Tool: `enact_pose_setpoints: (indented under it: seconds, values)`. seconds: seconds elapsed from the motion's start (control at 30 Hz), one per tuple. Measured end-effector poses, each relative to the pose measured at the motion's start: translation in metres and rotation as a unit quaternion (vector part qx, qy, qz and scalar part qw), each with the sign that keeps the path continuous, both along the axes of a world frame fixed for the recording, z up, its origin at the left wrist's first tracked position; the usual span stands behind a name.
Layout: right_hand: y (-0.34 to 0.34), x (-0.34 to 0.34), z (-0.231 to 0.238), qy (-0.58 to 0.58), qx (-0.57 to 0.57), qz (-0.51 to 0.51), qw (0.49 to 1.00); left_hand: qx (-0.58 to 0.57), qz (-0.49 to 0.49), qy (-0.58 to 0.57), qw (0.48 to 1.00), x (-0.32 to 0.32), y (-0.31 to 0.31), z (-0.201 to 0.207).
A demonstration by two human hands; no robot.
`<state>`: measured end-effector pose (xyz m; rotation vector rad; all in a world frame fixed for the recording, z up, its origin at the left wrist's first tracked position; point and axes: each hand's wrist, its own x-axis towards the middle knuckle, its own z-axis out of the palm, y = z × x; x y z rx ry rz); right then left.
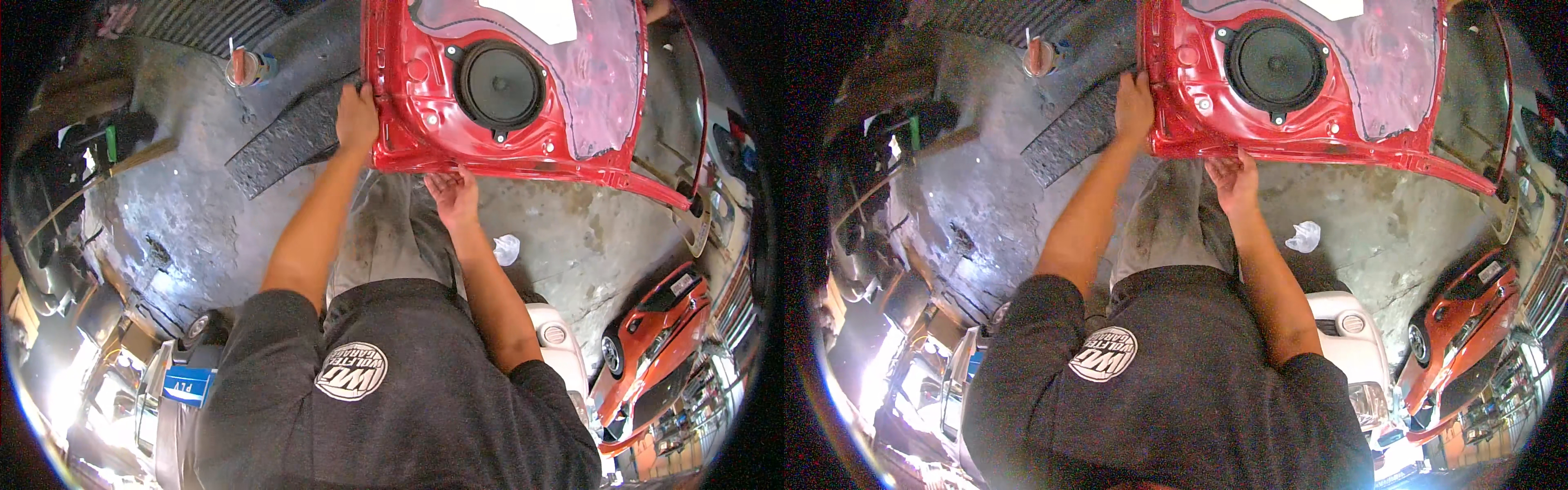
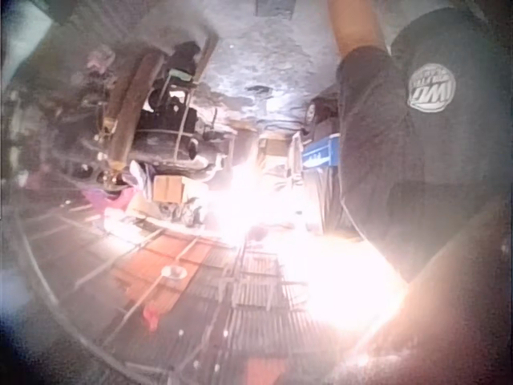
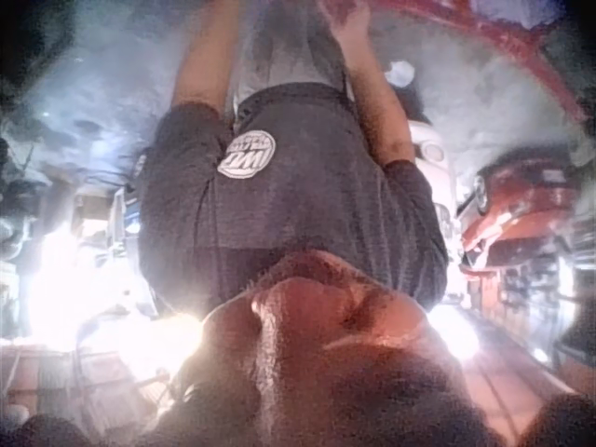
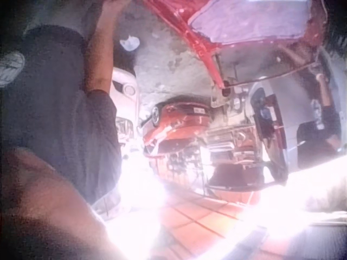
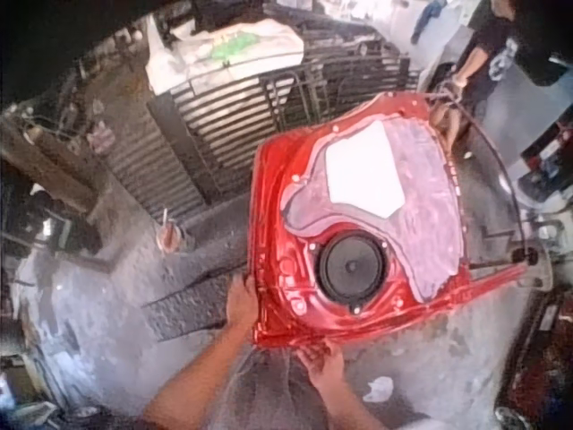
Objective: The recorder uses a sanding block to sand the edges and surface of a detached car door panel before rinsing the panel and sponge in a bucket.
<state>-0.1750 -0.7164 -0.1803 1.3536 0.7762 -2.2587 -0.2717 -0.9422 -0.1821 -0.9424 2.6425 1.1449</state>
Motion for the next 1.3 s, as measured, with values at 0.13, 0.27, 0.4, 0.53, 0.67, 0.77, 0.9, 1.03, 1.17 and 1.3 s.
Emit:
enact_pose_setpoints:
  seconds: [0.13, 0.27, 0.4, 0.53, 0.67, 0.77, 0.9, 1.03, 1.17, 1.3]
  values:
    - [0.000, -0.001, -0.001, -0.015, -0.022, -0.004, 1.000, -0.046, -0.016, -0.006, 0.999, 0.095, 0.027, 0.015]
    - [0.005, 0.005, 0.016, 0.038, -0.040, 0.052, 0.997, -0.037, -0.018, -0.036, 0.999, 0.127, 0.031, 0.016]
    - [0.000, 0.014, 0.058, 0.020, 0.113, 0.313, 0.943, 0.009, 0.009, -0.030, 0.999, 0.126, 0.016, 0.033]
    - [-0.035, 0.010, 0.105, 0.276, 0.267, 0.567, 0.728, 0.026, 0.030, 0.024, 0.999, 0.116, 0.008, 0.070]
    - [-0.074, -0.017, 0.126, 0.494, 0.432, 0.601, 0.456, 0.282, 0.075, -0.010, 0.957, 0.102, 0.012, 0.091]
    - [-0.092, -0.036, 0.129, 0.444, 0.433, 0.663, 0.418, 0.335, 0.086, -0.008, 0.938, 0.094, 0.012, 0.085]
    - [-0.093, -0.066, 0.137, 0.411, 0.482, 0.694, 0.343, 0.362, 0.006, -0.008, 0.932, 0.082, 0.004, 0.063]
    - [-0.081, -0.103, 0.154, 0.382, 0.514, 0.735, 0.223, 0.207, -0.035, 0.055, 0.976, 0.065, 0.002, 0.051]
    - [-0.084, -0.139, 0.157, 0.467, 0.494, 0.727, 0.101, 0.135, -0.047, -0.045, 0.989, 0.058, 0.009, 0.062]
    - [-0.108, -0.163, 0.144, 0.529, 0.436, 0.727, -0.002, 0.068, -0.014, -0.061, 0.996, 0.056, 0.016, 0.071]
